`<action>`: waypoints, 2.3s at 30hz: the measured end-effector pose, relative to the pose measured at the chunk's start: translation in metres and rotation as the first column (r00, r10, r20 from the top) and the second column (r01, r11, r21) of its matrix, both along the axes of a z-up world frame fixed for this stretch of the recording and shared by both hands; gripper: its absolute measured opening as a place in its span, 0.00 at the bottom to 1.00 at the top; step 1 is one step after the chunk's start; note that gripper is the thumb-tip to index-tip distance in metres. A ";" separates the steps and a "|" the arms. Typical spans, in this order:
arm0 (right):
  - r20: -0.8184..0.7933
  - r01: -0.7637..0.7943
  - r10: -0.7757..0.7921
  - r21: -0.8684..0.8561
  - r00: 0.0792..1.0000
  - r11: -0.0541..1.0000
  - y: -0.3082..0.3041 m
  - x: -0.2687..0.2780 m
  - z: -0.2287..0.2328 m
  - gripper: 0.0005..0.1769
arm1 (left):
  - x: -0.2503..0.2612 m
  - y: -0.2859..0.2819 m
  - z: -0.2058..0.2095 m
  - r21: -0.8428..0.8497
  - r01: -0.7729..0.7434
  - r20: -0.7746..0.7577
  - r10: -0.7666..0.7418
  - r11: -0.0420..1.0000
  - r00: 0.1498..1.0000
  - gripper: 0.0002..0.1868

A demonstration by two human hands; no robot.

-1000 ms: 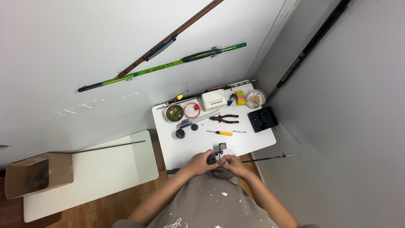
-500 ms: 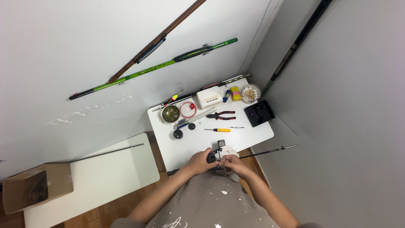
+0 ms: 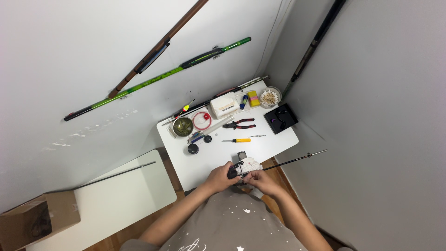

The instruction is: Repairing or assembling a fishing rod and reel component at a workbench.

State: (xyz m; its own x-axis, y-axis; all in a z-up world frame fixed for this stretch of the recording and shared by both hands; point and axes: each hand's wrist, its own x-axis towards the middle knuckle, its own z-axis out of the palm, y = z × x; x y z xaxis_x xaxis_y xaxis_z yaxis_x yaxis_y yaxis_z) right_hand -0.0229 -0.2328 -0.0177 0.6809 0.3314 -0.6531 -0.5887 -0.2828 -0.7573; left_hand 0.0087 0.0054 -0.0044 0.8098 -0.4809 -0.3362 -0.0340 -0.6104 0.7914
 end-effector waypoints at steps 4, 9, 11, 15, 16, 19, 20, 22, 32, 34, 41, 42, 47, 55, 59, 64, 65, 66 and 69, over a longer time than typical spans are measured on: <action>0.103 -0.107 0.107 -0.008 0.989 0.994 -0.003 0.008 0.004 0.08 | -0.002 0.001 -0.002 -0.022 -0.004 0.015 0.004 1.000 1.000 0.28; 0.318 -0.190 0.321 -0.379 0.892 0.906 0.017 0.027 0.053 0.09 | -0.003 0.005 -0.010 -0.060 -0.004 0.027 0.006 0.998 1.000 0.29; 0.323 -0.186 0.328 -0.400 0.887 0.897 0.021 0.032 0.052 0.09 | -0.003 0.004 -0.009 -0.050 -0.015 0.008 0.015 0.999 1.000 0.30; 0.316 -0.158 0.269 -0.337 0.910 0.928 0.021 0.040 0.046 0.09 | -0.004 0.002 -0.013 -0.017 -0.021 -0.010 0.021 1.000 1.000 0.30; 0.317 -0.160 0.272 -0.338 0.908 0.927 0.020 0.040 0.044 0.09 | -0.004 0.001 -0.014 -0.018 -0.024 -0.009 0.024 1.000 1.000 0.30; 0.261 -0.148 0.238 -0.322 0.936 0.935 0.018 0.040 0.036 0.10 | -0.007 0.002 -0.014 -0.022 -0.039 -0.013 0.039 0.999 0.999 0.30; 0.275 -0.126 0.202 -0.272 0.940 0.954 0.016 0.039 0.031 0.09 | -0.008 0.001 -0.013 -0.024 -0.043 -0.002 0.043 0.999 0.999 0.30; 0.292 -0.105 0.168 -0.220 0.942 0.970 0.012 0.039 0.018 0.08 | -0.009 0.001 -0.012 -0.026 -0.050 0.014 0.051 0.998 0.999 0.31; 0.276 -0.196 0.288 -0.316 0.917 0.928 0.011 0.055 0.002 0.10 | -0.010 -0.002 -0.010 -0.026 -0.082 0.054 0.083 0.996 0.995 0.31; 0.265 -0.227 0.330 -0.355 0.906 0.907 0.009 0.056 0.006 0.10 | -0.016 -0.004 -0.011 -0.025 -0.084 0.039 0.085 0.996 0.996 0.30; 0.231 -0.342 0.368 -0.144 0.901 0.928 -0.006 0.068 -0.021 0.09 | -0.012 -0.006 -0.004 -0.022 -0.116 0.028 0.116 0.993 0.993 0.31; 0.218 -0.336 0.337 -0.044 0.916 0.941 -0.010 0.067 -0.032 0.09 | -0.012 -0.006 -0.001 -0.006 -0.117 0.000 0.117 0.993 0.993 0.31; 0.173 -0.302 0.287 0.068 0.942 0.951 -0.016 0.050 -0.070 0.06 | -0.014 -0.005 -0.014 -0.045 -0.123 0.037 0.125 0.991 0.992 0.31; 0.115 -0.276 0.258 0.173 0.959 0.946 -0.021 0.025 -0.068 0.07 | -0.013 -0.003 -0.014 -0.047 -0.139 0.036 0.141 0.989 0.989 0.31; 0.051 -0.164 0.158 0.159 0.986 0.974 -0.020 0.011 -0.059 0.07 | -0.016 -0.004 -0.018 -0.048 -0.115 0.049 0.117 0.992 0.992 0.32; -0.007 -0.028 0.029 0.127 1.000 0.992 -0.013 0.001 -0.052 0.08 | -0.011 -0.003 -0.018 -0.064 -0.090 0.067 0.094 0.994 0.993 0.32; 0.052 -0.031 0.026 0.089 0.998 0.996 -0.011 -0.002 -0.051 0.09 | -0.011 -0.003 -0.014 -0.058 -0.091 0.053 0.094 0.994 0.994 0.31; 0.111 -0.032 0.026 0.051 0.993 0.998 -0.009 -0.004 -0.050 0.09 | -0.011 -0.002 -0.011 -0.053 -0.092 0.038 0.095 0.994 0.995 0.31; 0.156 0.014 -0.023 0.056 0.987 0.998 -0.007 -0.012 -0.050 0.08 | -0.009 -0.002 -0.008 -0.047 -0.082 0.032 0.083 0.996 0.996 0.30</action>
State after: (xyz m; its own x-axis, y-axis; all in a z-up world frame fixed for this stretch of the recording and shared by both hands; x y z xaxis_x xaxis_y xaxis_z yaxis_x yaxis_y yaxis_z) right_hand -0.0345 -0.2398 -0.0673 0.7800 0.3501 -0.5188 -0.4660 -0.2285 -0.8548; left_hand -0.0004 0.0037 -0.0127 0.8578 -0.4260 -0.2875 -0.0119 -0.5757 0.8176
